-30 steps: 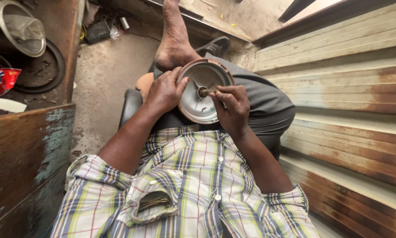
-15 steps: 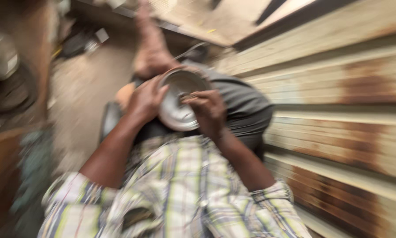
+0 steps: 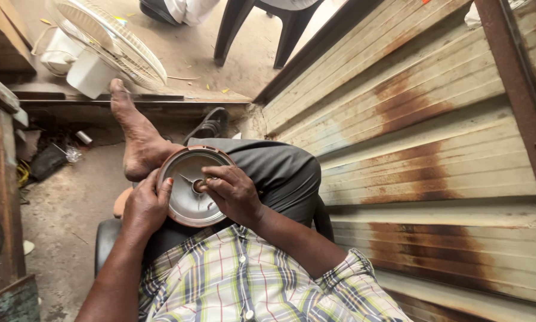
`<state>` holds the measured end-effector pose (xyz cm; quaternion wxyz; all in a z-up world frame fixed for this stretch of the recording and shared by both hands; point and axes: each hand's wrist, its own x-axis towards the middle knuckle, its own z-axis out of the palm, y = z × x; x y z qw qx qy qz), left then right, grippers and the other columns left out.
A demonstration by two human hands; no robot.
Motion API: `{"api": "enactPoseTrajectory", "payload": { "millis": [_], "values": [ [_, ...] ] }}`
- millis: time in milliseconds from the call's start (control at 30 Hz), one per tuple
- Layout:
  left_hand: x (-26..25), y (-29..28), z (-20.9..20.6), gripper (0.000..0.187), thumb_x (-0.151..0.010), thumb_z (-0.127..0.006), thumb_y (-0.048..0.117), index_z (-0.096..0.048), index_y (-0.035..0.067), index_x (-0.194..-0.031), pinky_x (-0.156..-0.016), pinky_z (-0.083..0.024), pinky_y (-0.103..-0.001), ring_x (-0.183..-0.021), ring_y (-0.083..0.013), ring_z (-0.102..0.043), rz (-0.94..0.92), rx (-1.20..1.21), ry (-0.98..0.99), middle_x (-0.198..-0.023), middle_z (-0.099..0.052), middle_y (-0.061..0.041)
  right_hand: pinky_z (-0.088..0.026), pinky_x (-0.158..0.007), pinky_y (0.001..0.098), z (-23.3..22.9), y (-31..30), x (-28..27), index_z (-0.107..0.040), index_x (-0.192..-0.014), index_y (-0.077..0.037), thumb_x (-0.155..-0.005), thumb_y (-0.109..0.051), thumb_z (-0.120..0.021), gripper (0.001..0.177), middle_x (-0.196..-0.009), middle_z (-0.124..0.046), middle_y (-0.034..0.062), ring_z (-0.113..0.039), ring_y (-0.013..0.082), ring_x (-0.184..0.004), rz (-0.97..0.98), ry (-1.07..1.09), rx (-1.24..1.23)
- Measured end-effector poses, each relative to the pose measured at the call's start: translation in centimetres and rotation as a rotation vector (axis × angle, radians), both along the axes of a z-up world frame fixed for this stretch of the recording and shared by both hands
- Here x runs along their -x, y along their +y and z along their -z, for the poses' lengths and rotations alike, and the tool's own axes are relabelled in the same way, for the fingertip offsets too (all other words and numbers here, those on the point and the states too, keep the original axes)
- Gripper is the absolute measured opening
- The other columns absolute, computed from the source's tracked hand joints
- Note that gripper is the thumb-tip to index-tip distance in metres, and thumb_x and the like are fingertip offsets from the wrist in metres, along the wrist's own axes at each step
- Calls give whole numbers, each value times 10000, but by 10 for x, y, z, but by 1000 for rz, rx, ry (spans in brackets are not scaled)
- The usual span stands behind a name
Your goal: The person sits and works on a circular metal electrical component, likely a fan housing, using a small metal tool to scrape or adjust the central hub. The person repeatedly rotates the component and manipulates the tool around the hub area.
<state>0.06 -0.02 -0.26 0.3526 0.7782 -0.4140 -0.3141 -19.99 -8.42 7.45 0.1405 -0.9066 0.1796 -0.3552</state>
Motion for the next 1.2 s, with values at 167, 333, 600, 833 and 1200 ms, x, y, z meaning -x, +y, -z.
{"api": "enactPoseTrajectory", "payload": {
  "millis": [167,333,600,833,1200],
  "values": [
    [0,0,4,484,-1002,-578,422,-618,159,-1406,-966,-507,-515,-1168,-432,-641,2,13,-1,-1249,-685,-229,-616,-893,377,0,0,3,-631,-1045,-104,-943,-87,-795,194,-1141,-714,60,-731,237,-1051,-17,-14,-51],
    [0,2,7,461,-1011,-581,394,-625,141,-1394,-965,-504,-520,-1160,-447,-639,5,75,-11,-1235,-689,-234,-589,-837,419,11,-3,-1,-616,-951,-100,-894,-149,-879,274,-1003,-687,52,-701,245,-923,23,-37,-1],
    [1,1,-1,436,-1014,-576,384,-634,140,-1371,-954,-521,-501,-1149,-423,-659,-2,54,9,-1220,-709,-209,-593,-921,405,2,-4,1,-608,-1026,-78,-927,-69,-809,224,-1131,-707,95,-725,283,-1046,-28,-37,-67],
    [-1,0,1,486,-1022,-578,393,-597,117,-1421,-974,-517,-497,-1182,-401,-654,17,11,1,-1249,-690,-215,-579,-887,423,-1,-5,-2,-654,-1043,-57,-875,-85,-830,245,-1074,-702,108,-707,296,-993,-7,-12,2],
    [1,3,2,456,-1009,-590,347,-608,118,-1403,-956,-518,-499,-1140,-409,-665,10,22,30,-1212,-691,-222,-579,-884,414,-3,-3,-6,-627,-935,-72,-869,-75,-858,241,-1089,-710,103,-712,288,-1001,-15,-16,-47]
  ]
}}
